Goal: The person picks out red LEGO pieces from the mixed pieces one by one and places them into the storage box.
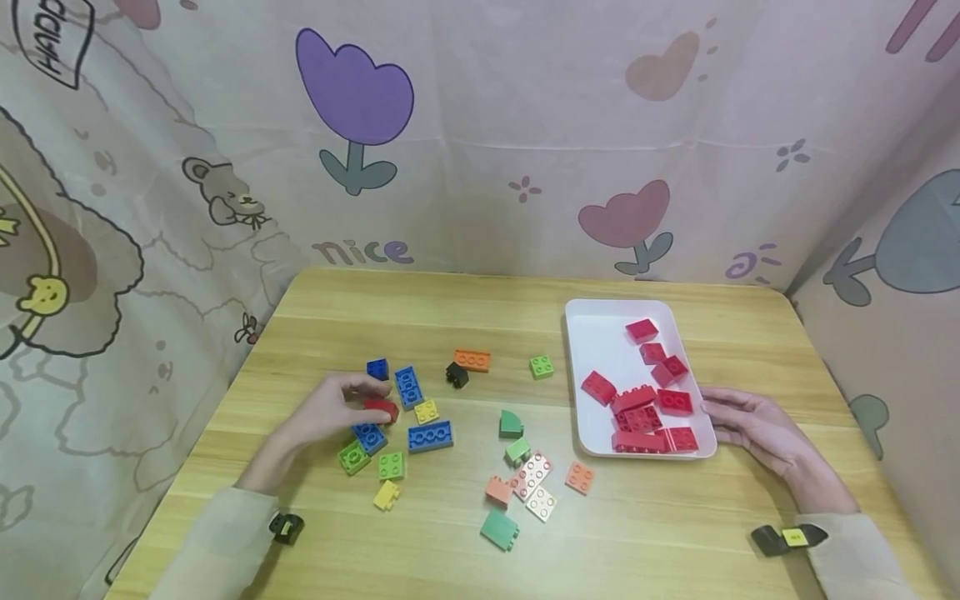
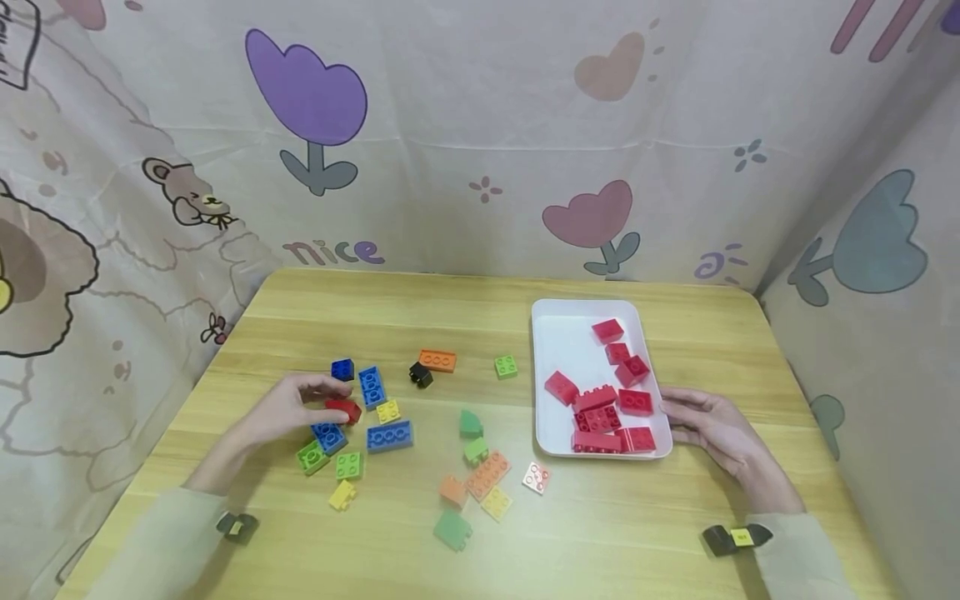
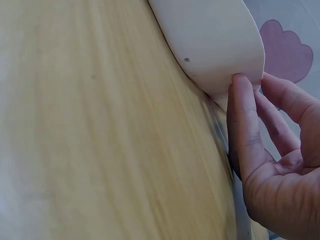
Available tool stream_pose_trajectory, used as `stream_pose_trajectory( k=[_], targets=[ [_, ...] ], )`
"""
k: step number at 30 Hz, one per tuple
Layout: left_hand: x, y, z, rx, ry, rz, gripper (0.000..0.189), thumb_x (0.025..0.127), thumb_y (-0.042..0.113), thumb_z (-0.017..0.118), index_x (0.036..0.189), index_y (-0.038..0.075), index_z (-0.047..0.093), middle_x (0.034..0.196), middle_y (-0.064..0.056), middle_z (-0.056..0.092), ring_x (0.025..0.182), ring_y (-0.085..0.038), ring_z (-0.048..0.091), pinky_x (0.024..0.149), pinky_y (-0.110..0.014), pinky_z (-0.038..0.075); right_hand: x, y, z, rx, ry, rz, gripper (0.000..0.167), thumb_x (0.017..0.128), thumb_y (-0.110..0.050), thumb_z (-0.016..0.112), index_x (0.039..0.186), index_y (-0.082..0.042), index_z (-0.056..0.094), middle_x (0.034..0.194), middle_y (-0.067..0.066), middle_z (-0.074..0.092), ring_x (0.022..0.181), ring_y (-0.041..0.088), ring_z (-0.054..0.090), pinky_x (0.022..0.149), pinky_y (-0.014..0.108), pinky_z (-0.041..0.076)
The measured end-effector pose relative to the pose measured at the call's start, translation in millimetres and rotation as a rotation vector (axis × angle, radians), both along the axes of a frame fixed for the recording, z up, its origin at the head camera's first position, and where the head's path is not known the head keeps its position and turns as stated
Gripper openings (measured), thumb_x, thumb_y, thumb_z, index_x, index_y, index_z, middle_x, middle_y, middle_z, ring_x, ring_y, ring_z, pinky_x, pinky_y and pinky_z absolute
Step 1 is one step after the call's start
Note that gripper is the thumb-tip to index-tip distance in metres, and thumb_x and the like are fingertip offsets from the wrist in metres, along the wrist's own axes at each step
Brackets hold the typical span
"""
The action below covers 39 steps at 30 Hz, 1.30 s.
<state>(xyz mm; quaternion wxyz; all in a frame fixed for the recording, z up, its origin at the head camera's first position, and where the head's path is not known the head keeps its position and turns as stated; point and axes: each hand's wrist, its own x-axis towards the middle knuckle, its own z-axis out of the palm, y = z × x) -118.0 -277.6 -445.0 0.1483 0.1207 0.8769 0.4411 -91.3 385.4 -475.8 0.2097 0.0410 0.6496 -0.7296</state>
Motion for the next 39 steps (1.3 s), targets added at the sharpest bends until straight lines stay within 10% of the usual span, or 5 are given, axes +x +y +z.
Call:
stream_pose_trajectory(
  k=[39],
  targets=[
    [-6.3,8.7,5.5,-0.037,0.017,-0.014,0.029,0.091,0.019,0.083,0.118,0.008,0.078,0.114,-0.014,0.078,0.096,-0.016,0.071,0.080,-0.022,0.059,-0.1,-0.3,0.7,0.007,-0.023,-0.007,0.034,0.107,-0.005,0.058,0.118,-0.028,0.080,0.114,-0.018,0.079,0.102,0.004,0.076,0.085,0.027,0.065]
  ],
)
